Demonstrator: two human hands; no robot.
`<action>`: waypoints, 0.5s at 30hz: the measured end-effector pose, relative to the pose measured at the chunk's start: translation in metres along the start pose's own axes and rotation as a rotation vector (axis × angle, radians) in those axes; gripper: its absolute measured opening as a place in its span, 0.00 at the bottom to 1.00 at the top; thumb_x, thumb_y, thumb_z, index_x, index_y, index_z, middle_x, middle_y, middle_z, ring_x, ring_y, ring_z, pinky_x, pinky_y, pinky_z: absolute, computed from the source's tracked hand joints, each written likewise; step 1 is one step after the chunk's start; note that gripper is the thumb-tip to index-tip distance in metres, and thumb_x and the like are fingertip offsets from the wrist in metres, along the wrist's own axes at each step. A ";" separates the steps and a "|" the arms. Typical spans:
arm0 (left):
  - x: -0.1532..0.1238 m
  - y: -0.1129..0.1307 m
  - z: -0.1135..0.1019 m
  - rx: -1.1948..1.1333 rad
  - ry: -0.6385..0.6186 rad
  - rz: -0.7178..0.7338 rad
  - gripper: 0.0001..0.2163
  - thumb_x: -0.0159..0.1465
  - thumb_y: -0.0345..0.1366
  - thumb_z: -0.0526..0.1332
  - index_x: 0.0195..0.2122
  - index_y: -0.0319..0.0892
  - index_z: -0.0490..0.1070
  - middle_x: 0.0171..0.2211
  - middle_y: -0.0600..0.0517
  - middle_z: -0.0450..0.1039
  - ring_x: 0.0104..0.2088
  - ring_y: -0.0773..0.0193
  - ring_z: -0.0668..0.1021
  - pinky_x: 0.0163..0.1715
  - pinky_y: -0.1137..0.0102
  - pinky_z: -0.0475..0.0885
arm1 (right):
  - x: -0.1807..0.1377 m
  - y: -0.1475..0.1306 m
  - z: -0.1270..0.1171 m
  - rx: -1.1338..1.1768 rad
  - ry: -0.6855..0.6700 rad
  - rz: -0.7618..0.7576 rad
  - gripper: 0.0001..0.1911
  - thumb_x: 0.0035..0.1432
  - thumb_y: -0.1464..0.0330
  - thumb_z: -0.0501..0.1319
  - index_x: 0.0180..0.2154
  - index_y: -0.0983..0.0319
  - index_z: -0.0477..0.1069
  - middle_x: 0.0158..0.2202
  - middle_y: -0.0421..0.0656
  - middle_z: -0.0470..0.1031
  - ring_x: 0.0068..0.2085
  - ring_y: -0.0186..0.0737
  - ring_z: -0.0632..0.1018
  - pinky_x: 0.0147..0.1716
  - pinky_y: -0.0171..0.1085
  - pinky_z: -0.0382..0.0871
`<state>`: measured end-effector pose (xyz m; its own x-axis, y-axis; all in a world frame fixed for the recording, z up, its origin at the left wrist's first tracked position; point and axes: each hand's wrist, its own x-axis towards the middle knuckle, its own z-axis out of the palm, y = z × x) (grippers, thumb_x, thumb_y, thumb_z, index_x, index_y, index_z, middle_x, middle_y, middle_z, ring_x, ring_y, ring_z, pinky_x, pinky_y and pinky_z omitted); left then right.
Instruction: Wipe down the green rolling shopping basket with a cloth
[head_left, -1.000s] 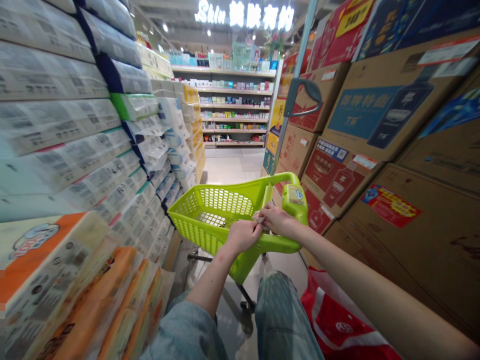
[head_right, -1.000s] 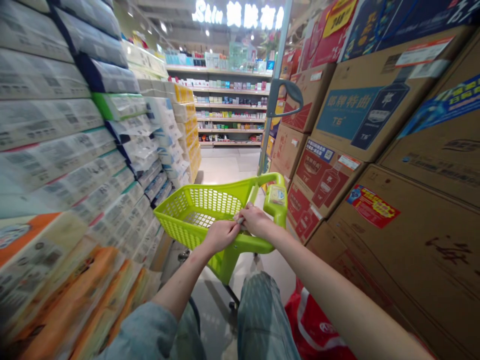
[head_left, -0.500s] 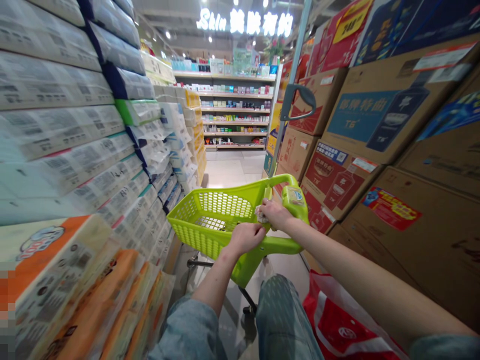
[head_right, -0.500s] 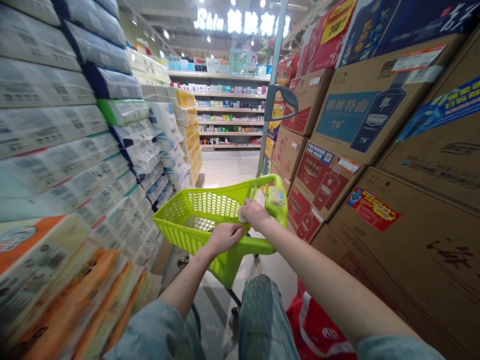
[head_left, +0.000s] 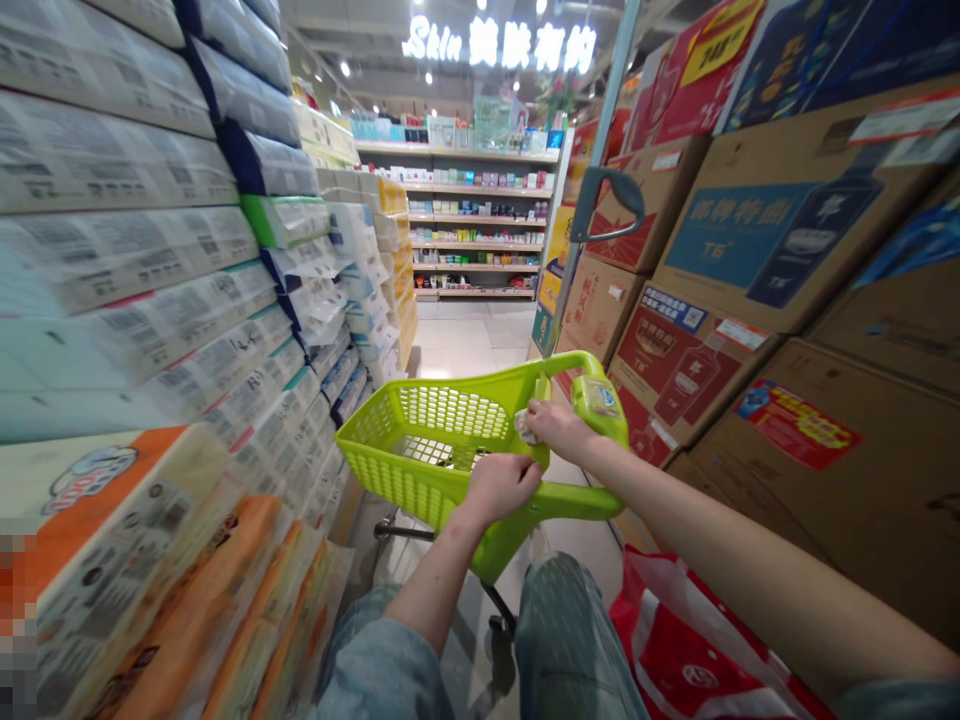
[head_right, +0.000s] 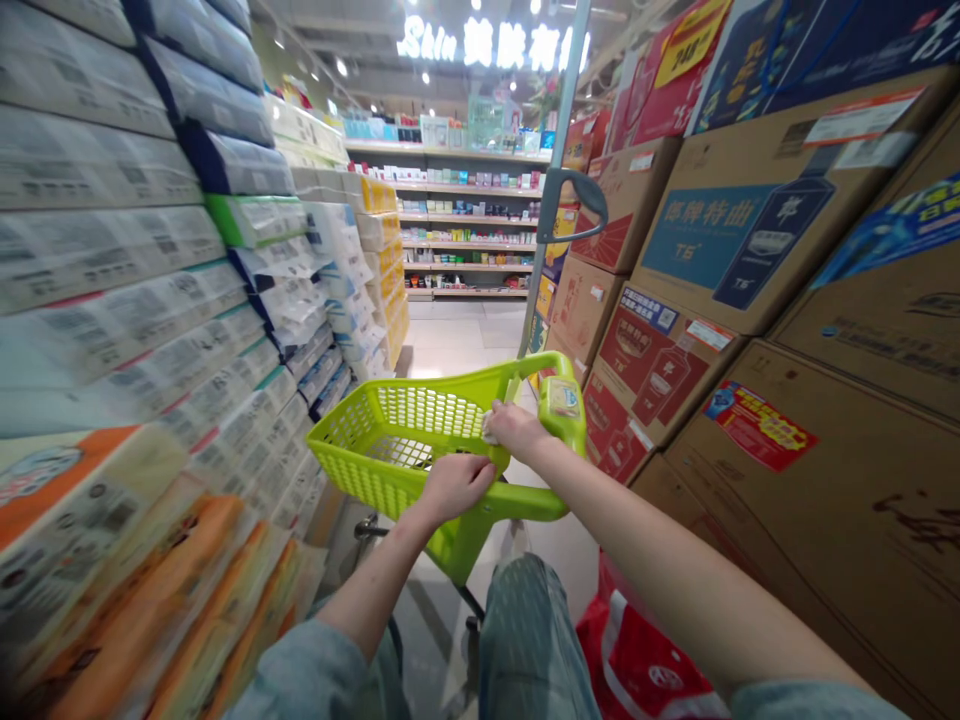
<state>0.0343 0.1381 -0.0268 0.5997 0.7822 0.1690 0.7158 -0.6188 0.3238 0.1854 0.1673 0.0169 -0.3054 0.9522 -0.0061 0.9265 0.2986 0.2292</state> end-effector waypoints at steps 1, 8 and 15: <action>-0.001 0.001 0.001 -0.003 0.001 0.000 0.20 0.65 0.42 0.44 0.30 0.44 0.76 0.30 0.49 0.77 0.32 0.61 0.77 0.32 0.71 0.64 | 0.004 0.001 -0.001 -0.008 -0.014 0.020 0.12 0.58 0.77 0.52 0.39 0.68 0.73 0.42 0.53 0.71 0.42 0.43 0.73 0.40 0.36 0.66; -0.008 0.007 0.005 -0.015 0.018 0.006 0.22 0.65 0.43 0.43 0.30 0.44 0.76 0.29 0.49 0.76 0.31 0.61 0.76 0.30 0.71 0.63 | 0.032 0.013 -0.001 0.081 -0.041 0.182 0.12 0.58 0.75 0.53 0.40 0.69 0.73 0.45 0.55 0.70 0.45 0.44 0.73 0.42 0.37 0.65; -0.014 0.009 0.001 -0.045 0.002 0.002 0.21 0.65 0.43 0.44 0.29 0.44 0.76 0.29 0.49 0.77 0.30 0.62 0.76 0.30 0.71 0.62 | 0.058 0.030 0.001 0.152 -0.025 0.334 0.15 0.58 0.74 0.52 0.44 0.72 0.72 0.44 0.60 0.71 0.42 0.47 0.76 0.37 0.37 0.68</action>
<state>0.0327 0.1216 -0.0269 0.6003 0.7811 0.1720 0.6976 -0.6165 0.3650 0.1954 0.2314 0.0224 0.0236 0.9995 0.0201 0.9968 -0.0251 0.0757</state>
